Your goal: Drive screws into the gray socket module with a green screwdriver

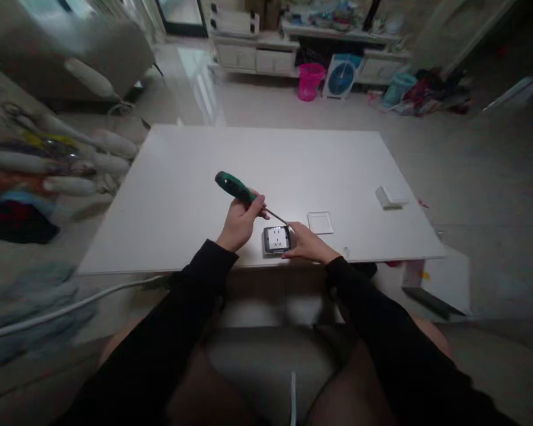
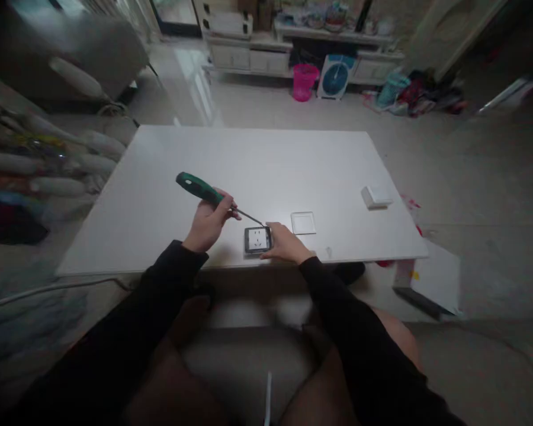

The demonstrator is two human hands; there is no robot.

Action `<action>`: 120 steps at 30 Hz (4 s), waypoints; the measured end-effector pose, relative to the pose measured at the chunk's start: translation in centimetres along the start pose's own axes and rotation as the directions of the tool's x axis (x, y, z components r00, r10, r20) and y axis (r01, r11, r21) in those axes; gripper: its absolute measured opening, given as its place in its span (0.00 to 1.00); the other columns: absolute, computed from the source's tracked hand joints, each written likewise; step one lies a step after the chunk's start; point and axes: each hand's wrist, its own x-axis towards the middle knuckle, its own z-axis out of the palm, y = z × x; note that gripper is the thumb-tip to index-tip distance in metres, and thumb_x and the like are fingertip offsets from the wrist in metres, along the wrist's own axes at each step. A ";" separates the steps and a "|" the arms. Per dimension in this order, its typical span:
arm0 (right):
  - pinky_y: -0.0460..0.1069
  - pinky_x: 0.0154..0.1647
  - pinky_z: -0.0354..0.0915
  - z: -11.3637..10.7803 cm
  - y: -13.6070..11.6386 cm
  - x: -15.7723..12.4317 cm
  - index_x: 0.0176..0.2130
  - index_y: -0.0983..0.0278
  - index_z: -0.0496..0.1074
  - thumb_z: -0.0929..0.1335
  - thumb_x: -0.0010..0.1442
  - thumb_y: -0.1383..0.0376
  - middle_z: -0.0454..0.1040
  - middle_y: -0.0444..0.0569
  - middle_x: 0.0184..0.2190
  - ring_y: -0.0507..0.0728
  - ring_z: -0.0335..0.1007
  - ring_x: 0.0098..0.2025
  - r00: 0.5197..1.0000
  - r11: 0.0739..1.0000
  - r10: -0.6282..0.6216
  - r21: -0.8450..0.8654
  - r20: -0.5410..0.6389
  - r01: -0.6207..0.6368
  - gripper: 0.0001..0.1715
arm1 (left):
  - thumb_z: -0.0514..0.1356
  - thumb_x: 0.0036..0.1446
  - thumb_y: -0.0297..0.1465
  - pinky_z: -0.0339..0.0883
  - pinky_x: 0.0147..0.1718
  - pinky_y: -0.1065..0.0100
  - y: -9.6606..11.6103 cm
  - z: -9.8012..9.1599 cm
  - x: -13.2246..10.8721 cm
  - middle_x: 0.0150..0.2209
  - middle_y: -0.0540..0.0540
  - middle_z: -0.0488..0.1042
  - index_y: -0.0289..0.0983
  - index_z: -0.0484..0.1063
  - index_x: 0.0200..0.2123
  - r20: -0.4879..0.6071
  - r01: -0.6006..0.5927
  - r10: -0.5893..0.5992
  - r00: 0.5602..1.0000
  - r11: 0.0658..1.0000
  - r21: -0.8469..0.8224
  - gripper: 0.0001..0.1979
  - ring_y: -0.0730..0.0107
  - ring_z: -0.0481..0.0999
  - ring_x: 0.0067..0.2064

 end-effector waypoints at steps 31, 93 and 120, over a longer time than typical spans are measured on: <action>0.64 0.61 0.70 2.6 1.2 0.1 0.58 0.60 0.70 0.85 0.44 0.64 0.74 0.54 0.54 0.67 0.73 0.57 0.986 0.984 0.044 0.180 -0.159 -0.015 0.45 | 0.65 0.66 0.37 0.77 0.32 0.68 -0.1 0.0 -0.3 0.31 0.51 0.74 0.37 0.68 0.38 0.085 -0.050 0.034 0.996 0.981 0.188 0.11 0.73 0.78 0.29; 0.64 0.62 0.69 4.0 -0.5 0.6 0.58 0.57 0.68 0.83 0.45 0.66 0.69 0.52 0.55 0.67 0.67 0.59 0.973 0.978 -0.023 0.196 -0.231 0.070 0.45 | 0.63 0.67 0.43 0.75 0.41 0.59 -2.3 0.4 -1.8 0.36 0.43 0.78 0.36 0.74 0.40 0.359 -0.085 -0.091 0.929 0.892 0.444 0.15 0.60 0.79 0.40; 0.64 0.60 0.69 4.4 -0.2 0.8 0.55 0.59 0.70 0.83 0.47 0.67 0.69 0.54 0.54 0.67 0.67 0.58 0.971 0.983 -0.039 0.164 -0.237 0.079 0.39 | 0.61 0.68 0.40 0.72 0.43 0.58 -2.4 0.7 -1.3 0.40 0.41 0.78 0.36 0.71 0.40 0.474 -0.200 -0.129 0.871 0.788 0.582 0.13 0.60 0.79 0.40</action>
